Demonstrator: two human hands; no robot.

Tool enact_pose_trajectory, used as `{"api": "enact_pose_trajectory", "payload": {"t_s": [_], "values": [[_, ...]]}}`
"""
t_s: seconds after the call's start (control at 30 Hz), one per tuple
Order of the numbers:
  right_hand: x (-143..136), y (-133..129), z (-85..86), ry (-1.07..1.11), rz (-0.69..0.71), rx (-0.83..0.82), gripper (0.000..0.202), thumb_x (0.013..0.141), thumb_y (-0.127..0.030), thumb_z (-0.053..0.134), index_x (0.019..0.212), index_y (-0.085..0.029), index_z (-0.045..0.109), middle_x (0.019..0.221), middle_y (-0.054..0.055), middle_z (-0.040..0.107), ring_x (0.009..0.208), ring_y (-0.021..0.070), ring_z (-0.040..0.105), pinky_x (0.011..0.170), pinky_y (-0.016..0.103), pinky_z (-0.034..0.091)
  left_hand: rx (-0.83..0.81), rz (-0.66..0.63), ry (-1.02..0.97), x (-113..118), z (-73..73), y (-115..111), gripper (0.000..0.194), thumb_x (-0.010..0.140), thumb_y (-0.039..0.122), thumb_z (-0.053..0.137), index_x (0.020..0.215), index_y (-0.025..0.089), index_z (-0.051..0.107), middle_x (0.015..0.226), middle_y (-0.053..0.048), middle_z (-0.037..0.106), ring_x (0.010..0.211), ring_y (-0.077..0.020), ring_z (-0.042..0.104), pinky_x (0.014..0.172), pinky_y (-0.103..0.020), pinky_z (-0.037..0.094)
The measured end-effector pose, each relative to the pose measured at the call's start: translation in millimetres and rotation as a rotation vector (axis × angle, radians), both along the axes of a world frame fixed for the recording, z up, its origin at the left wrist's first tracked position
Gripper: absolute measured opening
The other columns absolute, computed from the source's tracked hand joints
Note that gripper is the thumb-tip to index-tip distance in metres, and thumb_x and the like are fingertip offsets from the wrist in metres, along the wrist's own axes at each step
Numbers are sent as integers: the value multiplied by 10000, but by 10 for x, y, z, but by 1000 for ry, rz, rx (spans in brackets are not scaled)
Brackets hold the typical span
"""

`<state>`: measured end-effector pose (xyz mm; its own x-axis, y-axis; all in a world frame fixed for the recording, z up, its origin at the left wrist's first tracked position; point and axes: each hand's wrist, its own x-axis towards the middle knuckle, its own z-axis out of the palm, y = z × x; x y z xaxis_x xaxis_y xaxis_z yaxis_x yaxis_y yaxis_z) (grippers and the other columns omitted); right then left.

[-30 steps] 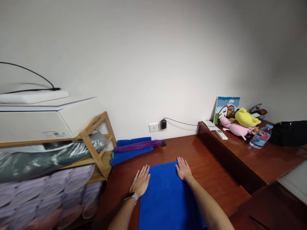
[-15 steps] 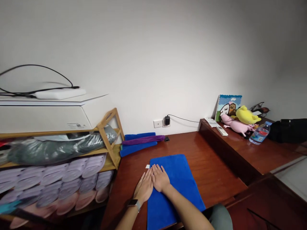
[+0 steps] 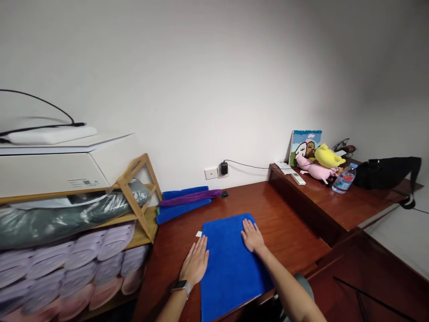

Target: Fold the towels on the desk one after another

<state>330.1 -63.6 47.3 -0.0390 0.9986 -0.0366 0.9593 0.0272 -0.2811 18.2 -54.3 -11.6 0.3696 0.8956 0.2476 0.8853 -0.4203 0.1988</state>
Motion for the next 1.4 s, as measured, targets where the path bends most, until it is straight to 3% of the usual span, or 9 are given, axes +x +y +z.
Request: {"api": "enact_pose_trajectory", "payload": {"t_s": [0.13, 0.37, 0.53, 0.7, 0.83, 0.97, 1.23, 1.3, 1.4], "values": [[413, 1, 15, -15, -54, -45, 666, 1111, -458, 161, 1714, -173, 168, 1774, 37, 143, 1647, 173, 112, 1322, 372, 61, -20, 8, 3, 8, 36, 9, 658, 1075, 458, 202, 1639, 171, 382, 1710, -94, 405, 1586, -239, 378, 1319, -471, 298], [352, 27, -42, -31, -59, -31, 658, 1112, -447, 175, 1715, -183, 161, 1776, 34, 150, 1648, 174, 104, 1323, 381, 62, -16, 3, 5, 15, 46, 0, 645, 1085, 443, 202, 1640, 163, 374, 1716, -97, 381, 1589, -229, 369, 1322, -467, 295], [312, 1, 132, -43, -31, -69, 669, 1111, -426, 175, 1705, -119, 191, 1772, 65, 140, 1650, 218, 107, 1334, 441, 67, 24, 6, -40, 5, 100, 22, 648, 1087, 472, 235, 1649, 171, 353, 1707, -97, 403, 1573, -222, 398, 1310, -453, 328], [-322, -229, 245, 43, 108, 153, 651, 1119, -406, 191, 1696, -111, 237, 1757, 80, 192, 1646, 225, 132, 1344, 440, 76, 144, -21, -95, 76, 125, -132, 621, 1093, 433, 261, 1673, 212, 274, 1692, -88, 440, 1555, -220, 429, 1296, -455, 361], [-1014, -557, 80, 113, 286, 237, 612, 1131, -432, 220, 1683, -183, 315, 1730, 56, 292, 1631, 227, 205, 1341, 460, 160, 182, -84, -23, 173, -109, -417, 615, 1088, 353, 274, 1687, 254, 174, 1708, -63, 411, 1564, -204, 413, 1299, -448, 352], [-1283, -739, -54, 123, 306, 182, 583, 1140, -369, 186, 1672, -183, 333, 1700, 60, 363, 1605, 220, 288, 1323, 477, 242, 121, -127, 84, 192, -301, -559, 611, 1073, 327, 292, 1676, 254, 226, 1697, -59, 426, 1565, -200, 412, 1295, -429, 350], [-1160, -724, -38, 126, 284, 145, 614, 1137, -442, 214, 1674, -165, 324, 1713, 69, 326, 1616, 211, 256, 1334, 455, 204, 82, -97, 80, 236, -168, -561, 598, 1073, 348, 267, 1647, 198, 346, 1706, -80, 413, 1581, -218, 384, 1304, -442, 330], [-984, -726, -82, 106, 242, 135, 634, 1129, -454, 222, 1677, -149, 314, 1721, 86, 296, 1623, 221, 234, 1336, 460, 188, 59, -76, 73, 252, -117, -590, 605, 1083, 393, 253, 1651, 203, 339, 1709, -75, 410, 1584, -222, 378, 1304, -454, 332], [-499, -731, -140, 58, 141, 122, 640, 1117, -435, 220, 1689, -155, 286, 1732, 90, 261, 1630, 227, 208, 1336, 468, 154, 45, -64, 48, 266, -60, -624, 622, 1089, 444, 247, 1661, 208, 308, 1717, -72, 393, 1591, -228, 365, 1305, -469, 333]]}}
